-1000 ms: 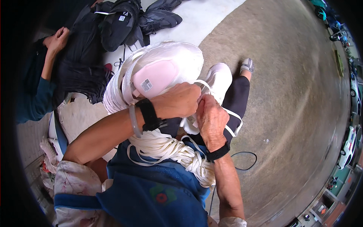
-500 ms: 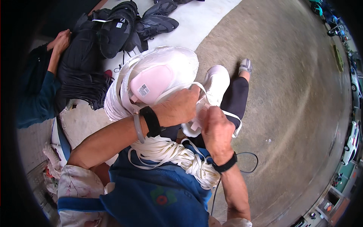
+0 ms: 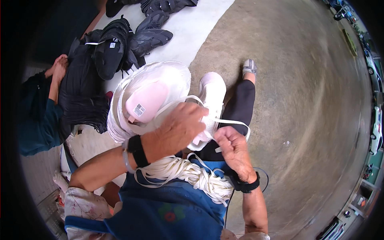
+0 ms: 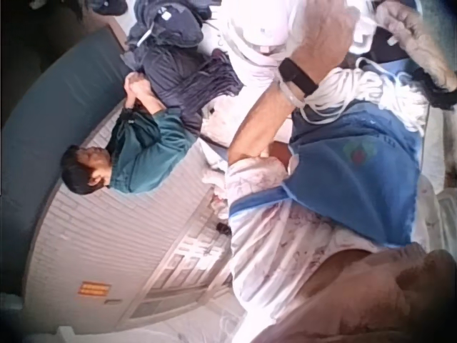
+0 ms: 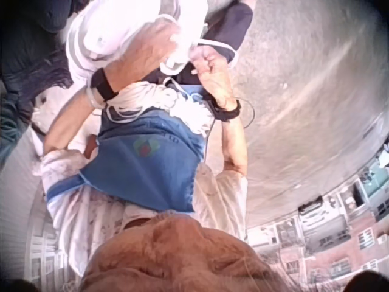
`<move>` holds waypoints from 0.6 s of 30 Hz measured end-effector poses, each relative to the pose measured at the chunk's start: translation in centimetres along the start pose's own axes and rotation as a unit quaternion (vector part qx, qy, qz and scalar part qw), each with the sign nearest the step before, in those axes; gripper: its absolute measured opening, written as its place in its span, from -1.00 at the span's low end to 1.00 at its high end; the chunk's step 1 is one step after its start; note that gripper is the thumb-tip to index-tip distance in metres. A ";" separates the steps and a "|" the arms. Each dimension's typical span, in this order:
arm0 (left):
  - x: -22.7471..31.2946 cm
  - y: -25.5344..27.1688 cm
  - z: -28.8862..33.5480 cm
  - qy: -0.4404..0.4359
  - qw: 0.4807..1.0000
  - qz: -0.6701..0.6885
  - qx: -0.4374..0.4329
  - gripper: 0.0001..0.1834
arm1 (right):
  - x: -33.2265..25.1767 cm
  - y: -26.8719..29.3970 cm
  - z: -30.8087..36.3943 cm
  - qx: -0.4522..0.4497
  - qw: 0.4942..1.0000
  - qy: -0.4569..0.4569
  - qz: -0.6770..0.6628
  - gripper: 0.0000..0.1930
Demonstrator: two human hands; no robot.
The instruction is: Lacing a white sneaker while sitting in an outdoor workshop area.
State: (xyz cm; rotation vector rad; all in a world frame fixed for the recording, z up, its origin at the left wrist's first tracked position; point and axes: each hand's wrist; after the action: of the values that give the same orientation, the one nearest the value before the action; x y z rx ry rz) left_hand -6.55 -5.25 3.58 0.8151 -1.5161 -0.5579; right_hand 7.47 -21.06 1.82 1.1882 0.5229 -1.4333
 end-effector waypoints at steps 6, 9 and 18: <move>6.4 0.6 3.2 -0.032 0.960 0.201 -0.195 -0.92 | 1.1 1.3 0.4 0.039 0.998 -0.009 0.051 -0.72; 6.9 1.1 4.8 0.038 0.904 0.293 -0.310 -0.93 | 0.6 0.8 0.4 0.069 0.992 0.017 0.108 -0.79; 6.6 6.1 9.4 0.376 0.710 0.471 -0.365 -0.77 | -0.9 -0.3 -1.4 0.090 0.985 0.067 0.131 -0.82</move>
State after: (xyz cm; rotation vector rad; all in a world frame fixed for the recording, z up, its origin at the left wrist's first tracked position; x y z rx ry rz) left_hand -16.74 -7.56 11.32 -0.3955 -0.6422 0.0237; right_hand 7.57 -19.41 1.97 1.4482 0.3182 -1.1996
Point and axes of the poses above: each hand's wrist, its own z-axis away from the middle knuckle, its own y-axis out of the back of the hand, x = y × z, and after that the axes turned 11 degrees about z, right-handed
